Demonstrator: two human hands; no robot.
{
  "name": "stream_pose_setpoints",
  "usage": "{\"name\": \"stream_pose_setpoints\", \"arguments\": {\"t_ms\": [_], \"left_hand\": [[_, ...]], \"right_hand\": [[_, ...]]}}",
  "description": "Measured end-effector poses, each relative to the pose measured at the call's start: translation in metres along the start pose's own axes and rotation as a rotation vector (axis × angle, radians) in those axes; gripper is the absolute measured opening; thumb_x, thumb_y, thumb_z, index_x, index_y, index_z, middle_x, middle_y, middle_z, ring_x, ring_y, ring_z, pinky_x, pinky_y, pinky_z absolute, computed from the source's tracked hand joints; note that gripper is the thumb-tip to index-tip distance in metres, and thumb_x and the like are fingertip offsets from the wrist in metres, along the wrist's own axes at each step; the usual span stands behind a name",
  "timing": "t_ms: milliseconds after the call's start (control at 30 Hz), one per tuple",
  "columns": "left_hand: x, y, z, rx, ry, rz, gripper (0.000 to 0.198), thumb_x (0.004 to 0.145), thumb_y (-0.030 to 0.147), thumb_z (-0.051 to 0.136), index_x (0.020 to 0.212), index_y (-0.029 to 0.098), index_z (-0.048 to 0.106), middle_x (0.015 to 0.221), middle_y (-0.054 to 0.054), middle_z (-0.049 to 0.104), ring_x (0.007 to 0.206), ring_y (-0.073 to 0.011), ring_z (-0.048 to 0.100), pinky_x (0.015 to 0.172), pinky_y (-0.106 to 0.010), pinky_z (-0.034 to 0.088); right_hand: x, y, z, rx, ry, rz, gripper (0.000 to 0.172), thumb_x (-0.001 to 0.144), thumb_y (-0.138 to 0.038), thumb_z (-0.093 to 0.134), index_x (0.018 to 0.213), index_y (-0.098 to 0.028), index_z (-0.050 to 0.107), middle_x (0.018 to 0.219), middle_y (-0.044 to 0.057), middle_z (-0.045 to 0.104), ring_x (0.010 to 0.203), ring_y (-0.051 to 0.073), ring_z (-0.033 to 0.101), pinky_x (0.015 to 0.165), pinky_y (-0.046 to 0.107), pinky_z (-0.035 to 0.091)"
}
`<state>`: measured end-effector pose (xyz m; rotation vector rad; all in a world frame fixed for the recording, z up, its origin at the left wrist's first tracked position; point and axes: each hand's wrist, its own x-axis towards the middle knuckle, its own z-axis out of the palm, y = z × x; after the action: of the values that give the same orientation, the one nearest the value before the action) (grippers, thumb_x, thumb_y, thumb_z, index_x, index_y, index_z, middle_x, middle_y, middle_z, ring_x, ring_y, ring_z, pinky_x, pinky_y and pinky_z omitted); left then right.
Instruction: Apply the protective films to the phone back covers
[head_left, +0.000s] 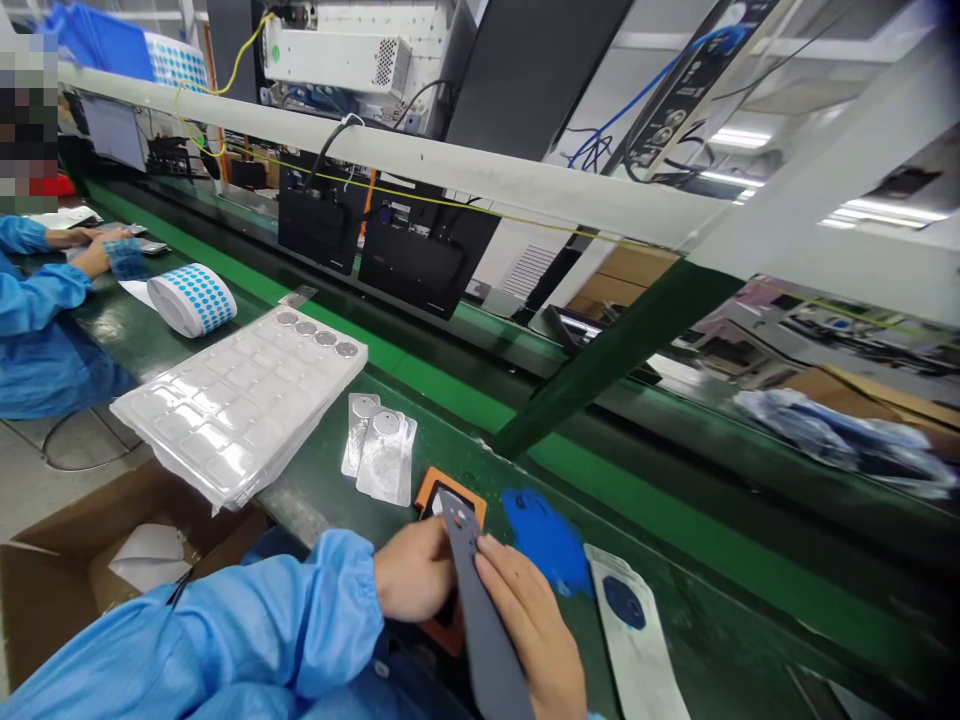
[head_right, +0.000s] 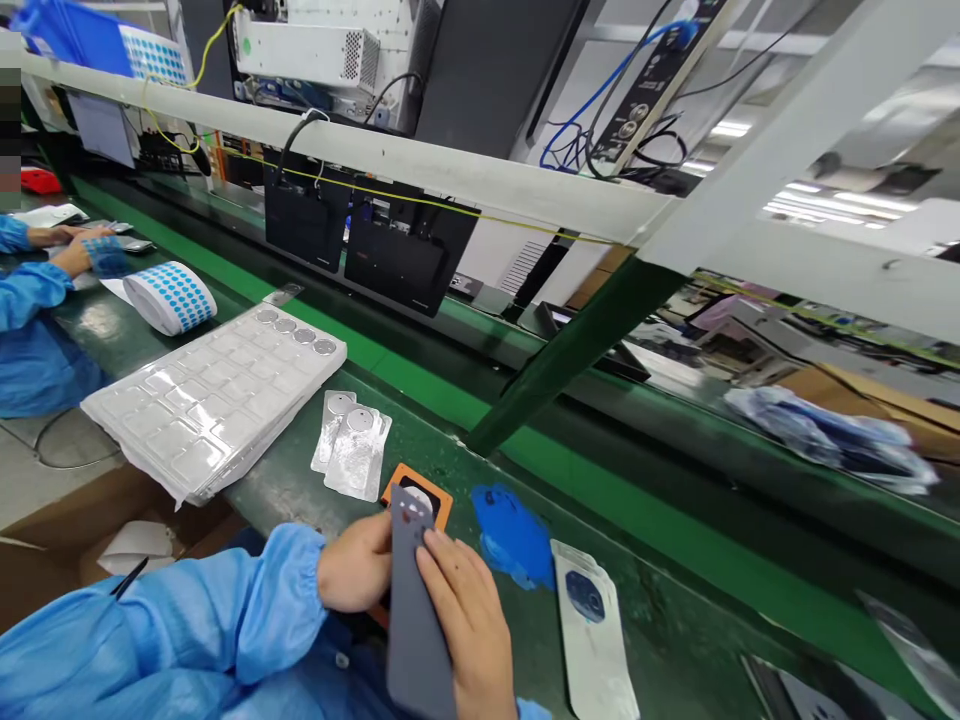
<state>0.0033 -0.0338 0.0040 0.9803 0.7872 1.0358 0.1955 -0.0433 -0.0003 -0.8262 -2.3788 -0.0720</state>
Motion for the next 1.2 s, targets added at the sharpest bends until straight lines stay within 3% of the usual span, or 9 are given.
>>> {"name": "stream_pose_setpoints", "arguments": {"t_ms": [133,200,367,867,1067,1200], "left_hand": [[0.001,-0.013,-0.04,0.523,0.301,0.233,0.028,0.077,0.004,0.051,0.097,0.021,0.062,0.1,-0.003,0.064,0.097,-0.0202,0.057,0.096,-0.037,0.044],[0.002,-0.025,-0.051,0.669,0.35,0.266,0.027,0.078,0.005,0.049,0.095,0.021,0.061,0.097,-0.003,0.064,0.093,-0.0195,0.058,0.09,-0.035,0.046],[0.002,-0.037,-0.054,0.734,0.335,0.277,0.026,0.077,0.006,0.049,0.094,0.021,0.059,0.096,-0.002,0.064,0.091,-0.0182,0.06,0.087,-0.032,0.048],[0.01,-0.028,-0.053,0.801,0.318,0.405,0.027,0.077,0.004,0.048,0.094,0.022,0.06,0.097,-0.003,0.063,0.095,-0.0192,0.059,0.089,-0.034,0.048],[0.028,-0.016,-0.049,1.007,0.153,0.579,0.03,0.081,0.004,0.047,0.103,0.018,0.062,0.105,-0.008,0.066,0.107,-0.0225,0.054,0.1,-0.04,0.044],[0.041,-0.017,-0.047,1.225,0.012,0.512,0.023,0.082,0.018,0.06,0.104,0.021,0.067,0.114,-0.007,0.068,0.118,-0.0322,0.046,0.101,-0.055,0.035]], "right_hand": [[0.006,0.035,0.019,-0.188,-0.087,0.006,0.053,0.094,-0.026,0.045,0.147,-0.024,0.041,0.142,0.012,0.054,0.129,0.029,0.052,0.103,0.049,0.042],[0.003,0.045,0.033,-0.226,-0.135,-0.003,0.051,0.094,-0.022,0.041,0.145,-0.023,0.045,0.14,0.012,0.056,0.127,0.028,0.053,0.102,0.048,0.042],[-0.004,0.049,0.05,-0.241,-0.202,0.026,0.05,0.092,-0.017,0.039,0.141,-0.021,0.05,0.139,0.012,0.056,0.126,0.027,0.053,0.102,0.047,0.041],[0.01,0.038,0.042,-0.248,-0.355,0.104,0.05,0.088,-0.011,0.041,0.134,-0.019,0.058,0.137,0.012,0.058,0.126,0.025,0.053,0.103,0.043,0.039],[0.008,0.039,0.036,-0.198,-0.432,0.128,0.054,0.084,-0.006,0.038,0.132,-0.018,0.06,0.14,0.013,0.056,0.128,0.024,0.053,0.105,0.045,0.039],[0.016,0.047,0.023,-0.098,-0.504,0.113,0.063,0.077,-0.002,0.037,0.131,-0.023,0.062,0.14,0.008,0.057,0.128,0.021,0.054,0.104,0.042,0.042]]}}
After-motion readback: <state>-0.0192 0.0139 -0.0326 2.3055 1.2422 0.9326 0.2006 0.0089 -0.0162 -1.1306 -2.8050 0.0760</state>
